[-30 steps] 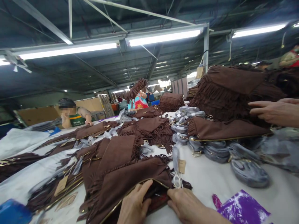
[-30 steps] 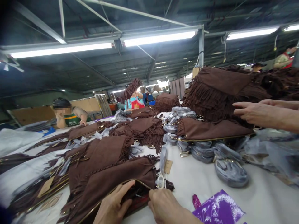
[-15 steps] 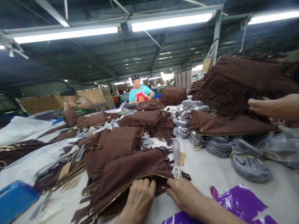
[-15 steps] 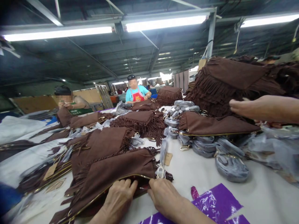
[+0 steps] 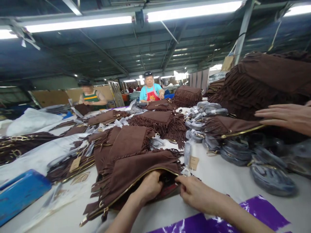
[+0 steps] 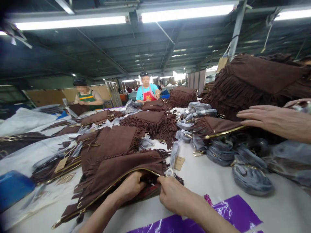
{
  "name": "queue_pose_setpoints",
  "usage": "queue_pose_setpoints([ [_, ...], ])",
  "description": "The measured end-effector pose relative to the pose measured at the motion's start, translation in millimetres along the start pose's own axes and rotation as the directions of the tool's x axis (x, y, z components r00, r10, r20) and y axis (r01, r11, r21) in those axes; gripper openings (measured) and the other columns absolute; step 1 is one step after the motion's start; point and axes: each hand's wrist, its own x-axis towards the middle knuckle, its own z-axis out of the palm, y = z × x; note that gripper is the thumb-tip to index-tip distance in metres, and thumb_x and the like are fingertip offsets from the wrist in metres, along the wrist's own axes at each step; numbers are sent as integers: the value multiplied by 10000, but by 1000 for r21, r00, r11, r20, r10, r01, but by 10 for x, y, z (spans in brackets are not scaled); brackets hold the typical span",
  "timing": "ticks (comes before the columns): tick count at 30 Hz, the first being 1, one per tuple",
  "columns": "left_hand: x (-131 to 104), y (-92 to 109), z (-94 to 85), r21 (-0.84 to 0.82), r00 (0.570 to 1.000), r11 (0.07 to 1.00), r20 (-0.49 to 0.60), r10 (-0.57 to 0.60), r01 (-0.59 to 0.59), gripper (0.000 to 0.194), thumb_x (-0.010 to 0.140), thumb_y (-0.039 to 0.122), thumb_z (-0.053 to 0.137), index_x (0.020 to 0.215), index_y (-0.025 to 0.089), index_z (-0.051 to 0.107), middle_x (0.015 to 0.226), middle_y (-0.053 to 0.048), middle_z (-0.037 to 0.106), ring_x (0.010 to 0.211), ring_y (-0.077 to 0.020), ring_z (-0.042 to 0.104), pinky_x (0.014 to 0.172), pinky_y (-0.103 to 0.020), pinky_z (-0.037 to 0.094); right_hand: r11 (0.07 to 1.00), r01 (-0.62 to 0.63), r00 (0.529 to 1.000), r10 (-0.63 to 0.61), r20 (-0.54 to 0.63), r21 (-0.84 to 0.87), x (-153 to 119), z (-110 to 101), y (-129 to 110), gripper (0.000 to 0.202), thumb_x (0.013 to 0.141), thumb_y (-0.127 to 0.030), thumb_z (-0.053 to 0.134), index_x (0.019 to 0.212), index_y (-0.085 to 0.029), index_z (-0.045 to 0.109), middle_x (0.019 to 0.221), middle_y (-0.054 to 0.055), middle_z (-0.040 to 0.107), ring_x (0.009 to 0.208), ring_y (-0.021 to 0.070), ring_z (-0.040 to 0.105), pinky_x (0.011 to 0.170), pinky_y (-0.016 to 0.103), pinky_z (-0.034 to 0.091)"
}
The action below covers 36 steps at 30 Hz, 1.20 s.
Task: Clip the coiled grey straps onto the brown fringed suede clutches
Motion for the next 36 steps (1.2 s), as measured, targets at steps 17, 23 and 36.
queue_pose_setpoints([
  [17, 14, -148, 101, -129, 999, 992, 38, -6, 11, 482, 763, 150, 443, 1236, 229, 488, 1282, -23, 517, 1203, -218, 428, 1060, -397, 274, 934, -141, 988, 113, -102, -329, 68, 352, 50, 290, 897, -135, 296, 907, -196, 580, 798, 71, 677, 760, 227, 647, 579, 277, 354],
  [23, 4, -158, 88, -46, 997, 998, 64, 37, -34, 398, 829, 204, 419, 1219, 243, 492, 1194, -31, 583, 1150, -222, 469, 1049, -428, 281, 916, -192, 981, 193, -35, -352, 42, 359, 55, 284, 906, -140, 297, 919, -195, 575, 842, 65, 678, 805, 237, 646, 610, 285, 381],
  [36, 36, -110, 51, -26, 998, 999, 51, 28, -27, 414, 757, 315, 520, 1162, 231, 532, 1205, -19, 577, 1111, -237, 501, 988, -363, 356, 909, -159, 987, 153, -47, -384, -19, 294, -19, 319, 897, -149, 277, 1002, -215, 571, 832, 63, 680, 782, 256, 648, 602, 303, 381],
])
